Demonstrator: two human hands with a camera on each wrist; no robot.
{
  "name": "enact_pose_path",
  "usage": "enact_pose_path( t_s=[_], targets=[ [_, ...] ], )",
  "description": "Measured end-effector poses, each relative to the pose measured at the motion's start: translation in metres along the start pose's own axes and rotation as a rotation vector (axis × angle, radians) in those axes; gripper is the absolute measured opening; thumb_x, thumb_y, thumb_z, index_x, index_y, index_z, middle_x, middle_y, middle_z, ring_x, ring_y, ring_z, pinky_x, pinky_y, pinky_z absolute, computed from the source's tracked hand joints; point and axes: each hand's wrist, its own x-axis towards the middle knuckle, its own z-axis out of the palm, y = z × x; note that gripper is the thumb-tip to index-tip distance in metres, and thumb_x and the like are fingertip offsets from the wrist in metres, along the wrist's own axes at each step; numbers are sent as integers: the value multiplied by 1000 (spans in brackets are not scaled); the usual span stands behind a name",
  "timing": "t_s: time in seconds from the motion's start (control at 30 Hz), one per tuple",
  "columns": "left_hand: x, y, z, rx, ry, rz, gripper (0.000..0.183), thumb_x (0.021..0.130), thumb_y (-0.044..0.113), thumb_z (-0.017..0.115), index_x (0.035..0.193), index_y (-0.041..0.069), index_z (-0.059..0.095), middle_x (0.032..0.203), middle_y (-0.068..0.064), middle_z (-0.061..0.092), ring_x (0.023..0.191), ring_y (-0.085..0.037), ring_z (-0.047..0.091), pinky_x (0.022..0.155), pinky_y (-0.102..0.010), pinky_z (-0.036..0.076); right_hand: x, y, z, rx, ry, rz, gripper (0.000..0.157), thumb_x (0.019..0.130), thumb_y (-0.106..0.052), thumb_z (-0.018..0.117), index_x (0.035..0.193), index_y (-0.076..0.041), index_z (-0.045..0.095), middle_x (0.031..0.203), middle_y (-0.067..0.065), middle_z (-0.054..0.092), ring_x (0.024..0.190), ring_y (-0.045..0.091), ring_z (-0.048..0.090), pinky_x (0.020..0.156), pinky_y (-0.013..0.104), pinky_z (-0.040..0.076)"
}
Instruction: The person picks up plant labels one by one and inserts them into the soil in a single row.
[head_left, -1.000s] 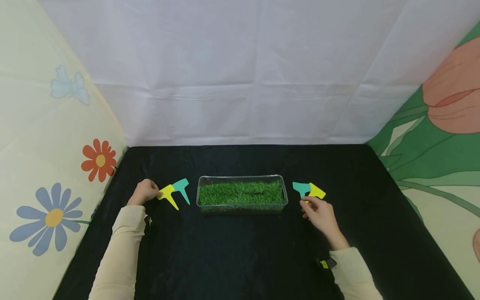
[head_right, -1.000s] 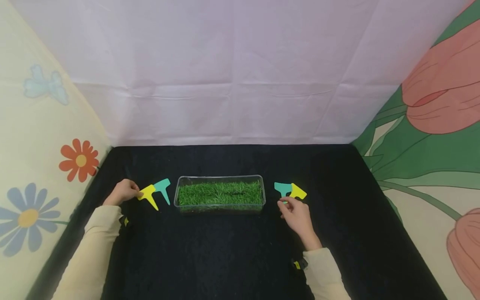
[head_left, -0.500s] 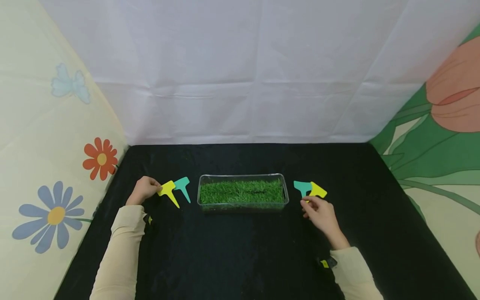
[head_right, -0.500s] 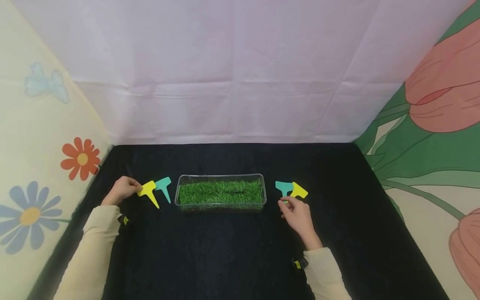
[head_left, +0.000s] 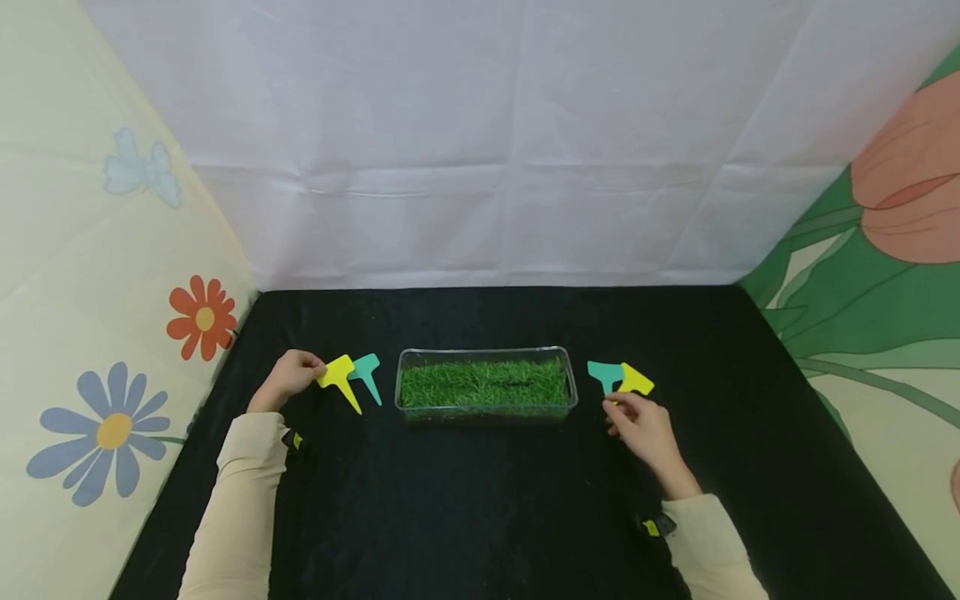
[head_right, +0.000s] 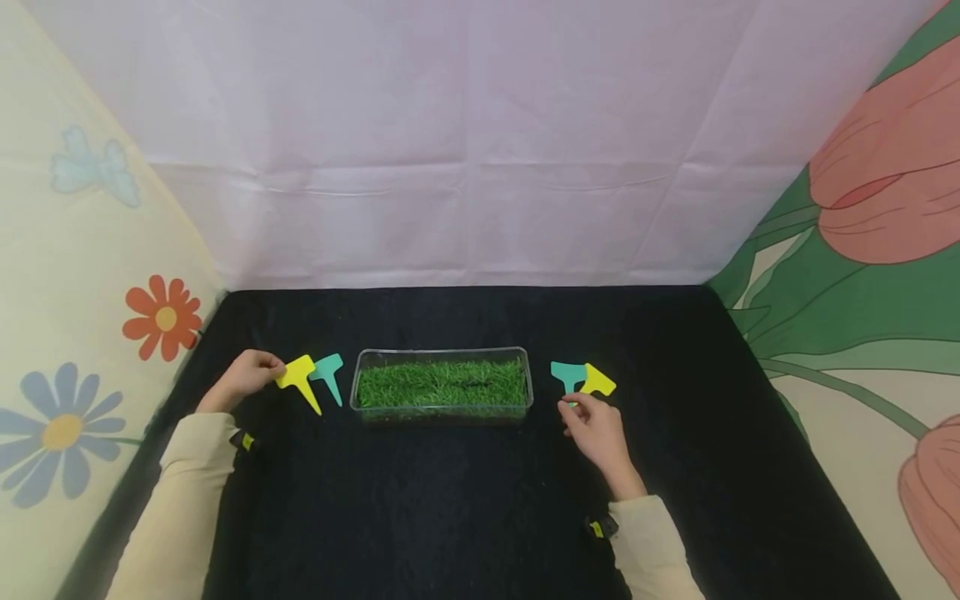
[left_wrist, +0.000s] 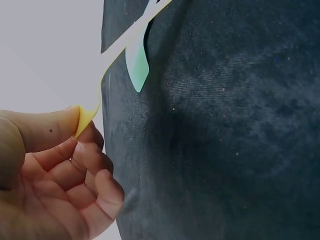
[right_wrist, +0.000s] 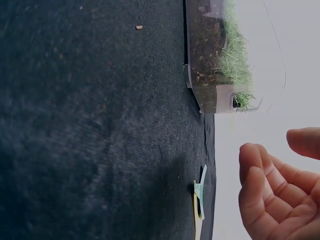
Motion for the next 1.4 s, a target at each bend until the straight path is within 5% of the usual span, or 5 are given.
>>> enact_pose_path(
  t_s=[0.27, 0.77, 1.13, 1.4],
  targets=[
    [-6, 5, 1, -1, 30, 68, 19, 90, 4, 50, 89, -11, 61, 82, -16, 59, 67, -22, 47, 60, -30, 40, -1, 0, -1, 5, -7, 2, 29, 91, -17, 56, 108, 7, 59, 78, 13, 65, 59, 16, 61, 54, 23, 49],
    [-19, 16, 3, 102, 235, 227, 12, 89, 0, 52, 88, -9, 60, 77, -17, 58, 64, -24, 47, 60, -34, 42, -2, 3, 0, 0, -3, -16, 29, 91, -17, 55, 107, 7, 60, 78, 14, 65, 58, 14, 61, 53, 24, 49],
    [-31, 21, 9, 180, 371, 326, 9, 88, -1, 54, 88, -8, 60, 83, -20, 58, 74, -31, 47, 72, -45, 42, -3, 3, 1, 0, -8, -10, 28, 91, -15, 55, 108, 7, 60, 79, 14, 65, 59, 16, 61, 54, 24, 49],
    [-34, 22, 12, 247, 488, 394, 6, 85, -2, 57, 84, -7, 59, 79, -19, 57, 72, -30, 44, 68, -42, 40, -4, 3, 2, 2, 0, -16, 28, 90, -15, 56, 107, 7, 60, 79, 13, 65, 59, 16, 61, 54, 24, 49]
  ],
)
